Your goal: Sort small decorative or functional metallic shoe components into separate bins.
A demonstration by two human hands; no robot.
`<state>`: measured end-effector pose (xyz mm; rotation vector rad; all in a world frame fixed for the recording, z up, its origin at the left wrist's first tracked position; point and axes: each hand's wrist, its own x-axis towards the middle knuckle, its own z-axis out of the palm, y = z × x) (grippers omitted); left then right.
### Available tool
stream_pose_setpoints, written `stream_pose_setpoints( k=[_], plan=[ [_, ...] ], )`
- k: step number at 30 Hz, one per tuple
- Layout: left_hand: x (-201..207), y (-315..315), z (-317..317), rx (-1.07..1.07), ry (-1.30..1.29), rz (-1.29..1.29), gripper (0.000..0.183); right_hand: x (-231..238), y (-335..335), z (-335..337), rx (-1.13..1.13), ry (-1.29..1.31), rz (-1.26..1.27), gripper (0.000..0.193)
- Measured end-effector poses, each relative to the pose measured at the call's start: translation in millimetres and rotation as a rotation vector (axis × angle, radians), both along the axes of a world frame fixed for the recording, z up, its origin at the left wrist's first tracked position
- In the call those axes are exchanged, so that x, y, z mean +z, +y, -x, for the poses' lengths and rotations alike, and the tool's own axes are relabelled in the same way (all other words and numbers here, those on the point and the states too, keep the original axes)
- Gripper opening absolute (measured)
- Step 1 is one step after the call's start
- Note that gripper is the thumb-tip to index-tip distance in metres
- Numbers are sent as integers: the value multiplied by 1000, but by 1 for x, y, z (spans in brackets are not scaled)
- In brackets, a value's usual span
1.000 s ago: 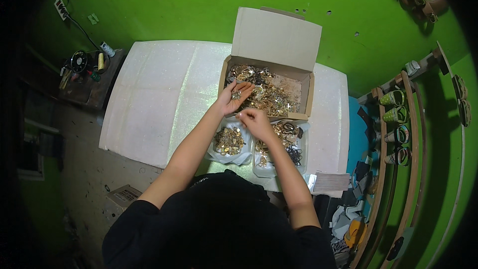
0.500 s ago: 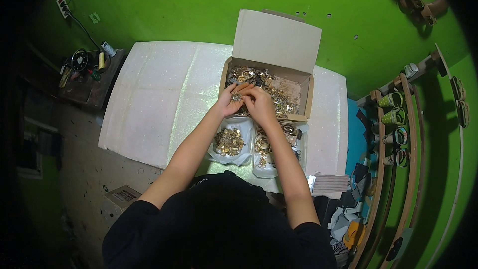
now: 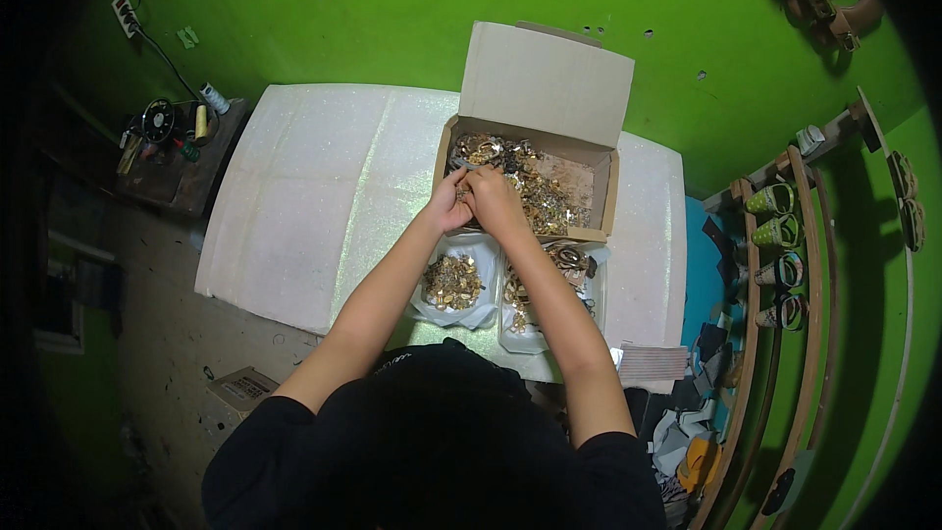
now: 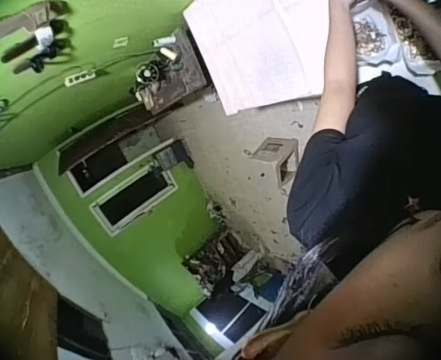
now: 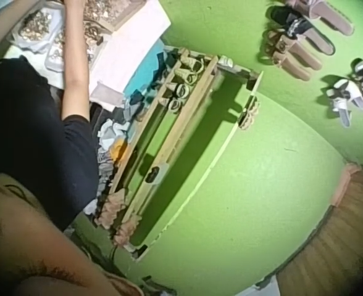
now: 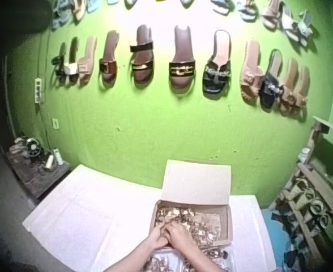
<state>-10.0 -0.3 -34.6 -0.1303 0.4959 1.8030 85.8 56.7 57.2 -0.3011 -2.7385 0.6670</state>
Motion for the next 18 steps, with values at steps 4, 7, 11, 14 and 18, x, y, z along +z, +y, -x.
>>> stream_pose_setpoints(
  k=[4,7,11,14,18],
  plan=[
    [-30,-4,14,-101,-83,-406,32,-1,1,4,51,147,104,15],
    [0,-2,-2,-11,-108,-197,27,-5,9,0,38,229,187,11],
    [28,-6,-12,56,-37,-22,21,-3,9,-1,-73,262,164,12],
    [28,-7,-10,64,-33,-3,17,-2,11,0,-129,315,128,13],
    [22,-6,-8,5,-38,-89,15,-5,17,1,-144,326,137,13]
  ],
)
